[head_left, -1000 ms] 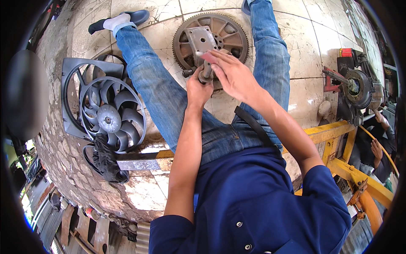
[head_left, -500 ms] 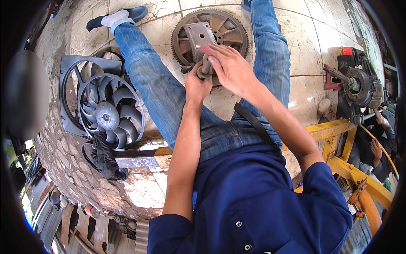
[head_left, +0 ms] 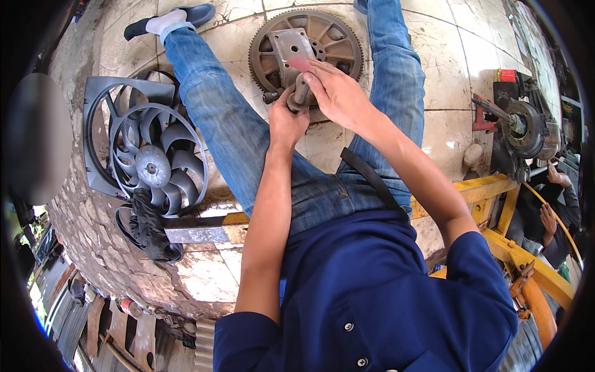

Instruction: The person sits on the floor and scrubs a metal gear-like part with a small abrasive pad, focusing on the central hub and inner surfaces. The person repeatedly rubs the same areas without changing the part's position.

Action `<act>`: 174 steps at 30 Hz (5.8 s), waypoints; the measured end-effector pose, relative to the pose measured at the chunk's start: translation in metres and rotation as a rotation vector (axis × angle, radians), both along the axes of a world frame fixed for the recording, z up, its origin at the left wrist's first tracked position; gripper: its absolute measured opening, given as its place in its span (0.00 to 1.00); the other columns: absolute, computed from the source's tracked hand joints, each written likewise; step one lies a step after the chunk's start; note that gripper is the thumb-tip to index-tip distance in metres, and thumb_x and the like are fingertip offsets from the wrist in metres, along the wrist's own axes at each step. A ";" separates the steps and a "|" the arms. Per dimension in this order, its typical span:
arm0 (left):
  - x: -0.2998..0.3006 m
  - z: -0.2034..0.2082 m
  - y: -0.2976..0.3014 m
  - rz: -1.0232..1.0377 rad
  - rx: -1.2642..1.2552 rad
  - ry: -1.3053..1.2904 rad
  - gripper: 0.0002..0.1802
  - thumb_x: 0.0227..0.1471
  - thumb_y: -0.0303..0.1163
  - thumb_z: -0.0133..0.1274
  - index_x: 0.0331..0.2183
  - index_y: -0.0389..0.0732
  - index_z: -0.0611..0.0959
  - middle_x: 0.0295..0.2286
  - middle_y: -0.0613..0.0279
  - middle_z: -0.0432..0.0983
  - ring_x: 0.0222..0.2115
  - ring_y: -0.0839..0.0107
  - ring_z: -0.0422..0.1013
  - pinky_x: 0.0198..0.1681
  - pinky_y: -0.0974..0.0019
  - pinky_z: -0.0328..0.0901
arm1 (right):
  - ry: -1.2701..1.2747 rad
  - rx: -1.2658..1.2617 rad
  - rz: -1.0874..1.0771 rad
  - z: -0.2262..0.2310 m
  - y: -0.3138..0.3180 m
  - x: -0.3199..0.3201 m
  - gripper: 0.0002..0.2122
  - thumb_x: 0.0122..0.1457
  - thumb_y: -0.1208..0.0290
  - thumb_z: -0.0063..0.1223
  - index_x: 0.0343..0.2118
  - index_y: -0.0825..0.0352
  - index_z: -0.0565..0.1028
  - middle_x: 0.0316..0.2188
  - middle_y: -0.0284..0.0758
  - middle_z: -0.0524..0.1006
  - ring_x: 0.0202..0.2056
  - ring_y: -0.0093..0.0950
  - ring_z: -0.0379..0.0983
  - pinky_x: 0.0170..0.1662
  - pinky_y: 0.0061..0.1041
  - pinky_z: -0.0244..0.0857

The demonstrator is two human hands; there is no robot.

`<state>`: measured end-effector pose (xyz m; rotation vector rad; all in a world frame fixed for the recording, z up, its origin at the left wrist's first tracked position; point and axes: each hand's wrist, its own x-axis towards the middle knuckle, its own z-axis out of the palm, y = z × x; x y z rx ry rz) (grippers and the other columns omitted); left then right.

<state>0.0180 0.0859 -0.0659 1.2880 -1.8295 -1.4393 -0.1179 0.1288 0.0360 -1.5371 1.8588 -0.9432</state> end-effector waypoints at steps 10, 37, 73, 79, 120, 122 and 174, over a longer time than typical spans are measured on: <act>-0.001 -0.002 -0.002 -0.013 -0.034 -0.026 0.23 0.45 0.26 0.60 0.46 0.33 0.79 0.36 0.50 0.81 0.39 0.65 0.77 0.44 0.65 0.69 | 0.057 -0.143 0.049 -0.010 0.001 0.000 0.17 0.66 0.69 0.38 0.56 0.62 0.70 0.54 0.41 0.72 0.59 0.38 0.64 0.60 0.35 0.59; -0.002 0.001 -0.001 0.021 0.016 0.018 0.24 0.43 0.24 0.59 0.46 0.38 0.80 0.35 0.46 0.80 0.41 0.53 0.77 0.44 0.60 0.69 | 0.025 -0.154 -0.057 -0.012 0.003 0.011 0.16 0.66 0.68 0.39 0.54 0.62 0.70 0.54 0.44 0.71 0.58 0.40 0.64 0.59 0.33 0.61; 0.003 0.011 -0.002 -0.011 -0.074 -0.074 0.21 0.46 0.30 0.58 0.45 0.38 0.81 0.36 0.42 0.79 0.41 0.53 0.76 0.43 0.59 0.69 | -0.096 -0.045 -0.200 0.002 0.006 0.032 0.14 0.64 0.71 0.45 0.50 0.67 0.74 0.53 0.44 0.73 0.55 0.39 0.69 0.56 0.32 0.63; 0.003 -0.001 -0.003 0.010 -0.066 -0.036 0.24 0.42 0.27 0.54 0.46 0.44 0.81 0.34 0.41 0.78 0.39 0.45 0.74 0.43 0.54 0.69 | -0.007 -0.176 -0.198 -0.014 0.007 0.034 0.14 0.63 0.71 0.45 0.50 0.67 0.74 0.52 0.42 0.73 0.53 0.39 0.71 0.55 0.32 0.65; -0.003 0.002 -0.003 -0.015 -0.151 -0.079 0.23 0.42 0.26 0.59 0.45 0.37 0.80 0.33 0.46 0.81 0.37 0.56 0.78 0.40 0.62 0.70 | 0.016 -0.042 -0.142 0.006 0.004 0.013 0.15 0.63 0.68 0.45 0.51 0.63 0.75 0.51 0.42 0.74 0.52 0.41 0.70 0.54 0.34 0.65; -0.004 0.013 -0.003 -0.033 -0.018 -0.037 0.24 0.41 0.27 0.59 0.45 0.37 0.80 0.36 0.43 0.79 0.39 0.52 0.76 0.43 0.58 0.70 | 0.188 -0.127 -0.098 0.008 0.008 0.017 0.15 0.63 0.69 0.44 0.50 0.65 0.74 0.51 0.41 0.74 0.52 0.40 0.71 0.53 0.34 0.65; -0.002 0.008 -0.009 0.003 -0.006 -0.079 0.22 0.43 0.29 0.59 0.44 0.38 0.81 0.36 0.45 0.79 0.40 0.50 0.75 0.44 0.59 0.69 | 0.056 -0.115 -0.075 0.007 0.006 0.006 0.14 0.63 0.70 0.45 0.51 0.64 0.74 0.50 0.43 0.74 0.54 0.39 0.69 0.56 0.34 0.64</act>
